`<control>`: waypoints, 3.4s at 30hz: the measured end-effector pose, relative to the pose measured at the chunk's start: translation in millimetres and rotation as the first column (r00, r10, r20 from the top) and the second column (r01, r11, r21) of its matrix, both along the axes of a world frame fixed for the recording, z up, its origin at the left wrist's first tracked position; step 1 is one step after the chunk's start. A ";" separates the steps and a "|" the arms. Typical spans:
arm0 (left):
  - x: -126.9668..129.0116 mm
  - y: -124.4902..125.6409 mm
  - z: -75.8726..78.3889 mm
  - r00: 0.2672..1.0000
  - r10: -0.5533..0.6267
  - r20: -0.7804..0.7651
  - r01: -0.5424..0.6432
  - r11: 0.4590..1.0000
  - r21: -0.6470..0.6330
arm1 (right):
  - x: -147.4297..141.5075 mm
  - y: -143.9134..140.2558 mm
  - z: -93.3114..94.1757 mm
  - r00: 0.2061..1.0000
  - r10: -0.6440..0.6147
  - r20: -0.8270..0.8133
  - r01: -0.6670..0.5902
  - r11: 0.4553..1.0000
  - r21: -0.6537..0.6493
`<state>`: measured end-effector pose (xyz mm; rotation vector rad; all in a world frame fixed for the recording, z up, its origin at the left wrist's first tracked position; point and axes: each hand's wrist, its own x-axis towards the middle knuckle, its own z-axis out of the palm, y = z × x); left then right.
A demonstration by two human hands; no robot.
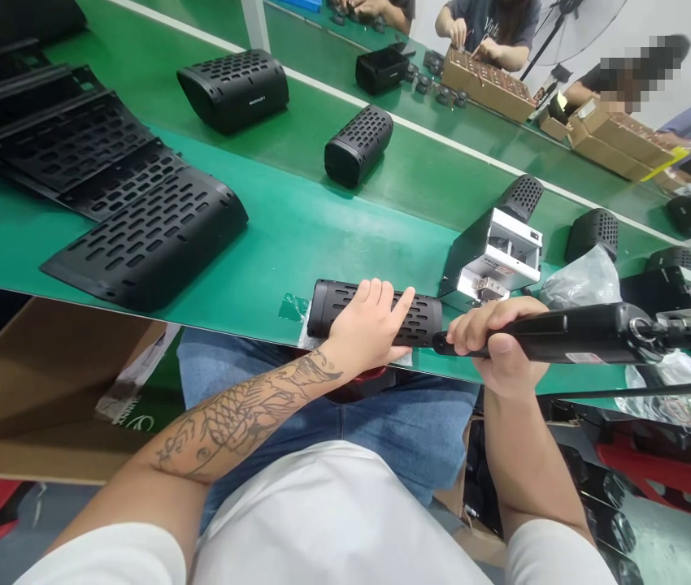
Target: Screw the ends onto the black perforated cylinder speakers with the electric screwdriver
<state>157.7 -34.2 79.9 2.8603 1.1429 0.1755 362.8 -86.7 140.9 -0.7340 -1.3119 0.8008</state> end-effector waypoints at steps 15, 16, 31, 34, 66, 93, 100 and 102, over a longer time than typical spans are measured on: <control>3.5 -1.3 13.2 0.997 -0.001 -0.074 -0.003 0.998 -0.063 | 2.5 3.7 -6.5 0.989 0.141 0.047 -0.141 0.990 0.003; 3.6 -1.3 13.5 0.997 -0.002 -0.078 -0.003 0.998 -0.064 | 1.7 3.4 -7.1 0.990 0.134 0.050 -0.134 0.991 0.004; 8.2 -2.9 17.3 0.993 0.066 -0.093 -0.076 0.992 -0.102 | 72.6 56.5 4.4 0.750 -0.661 -0.015 0.660 0.747 0.087; -4.8 3.7 21.8 0.996 -0.003 -0.093 -0.009 0.993 -0.120 | 87.1 70.1 -3.6 0.676 -0.737 0.017 0.735 0.675 0.062; -47.2 19.1 23.0 0.999 -0.039 -0.003 0.038 0.984 -0.172 | -65.9 22.0 2.1 0.989 0.122 0.080 -0.123 0.992 0.003; -45.9 17.0 21.7 0.998 -0.027 -0.057 0.019 0.990 -0.141 | -25.9 26.6 10.1 0.969 -0.248 0.005 0.247 0.968 0.033; -37.1 15.0 21.9 0.998 -0.023 -0.051 0.015 0.988 -0.152 | 84.5 65.7 -4.9 0.651 -0.759 0.000 0.753 0.646 0.124; -42.6 15.7 21.4 0.998 -0.051 0.022 0.054 0.985 -0.165 | 96.3 63.8 -15.3 0.716 -0.698 -0.001 0.692 0.711 0.124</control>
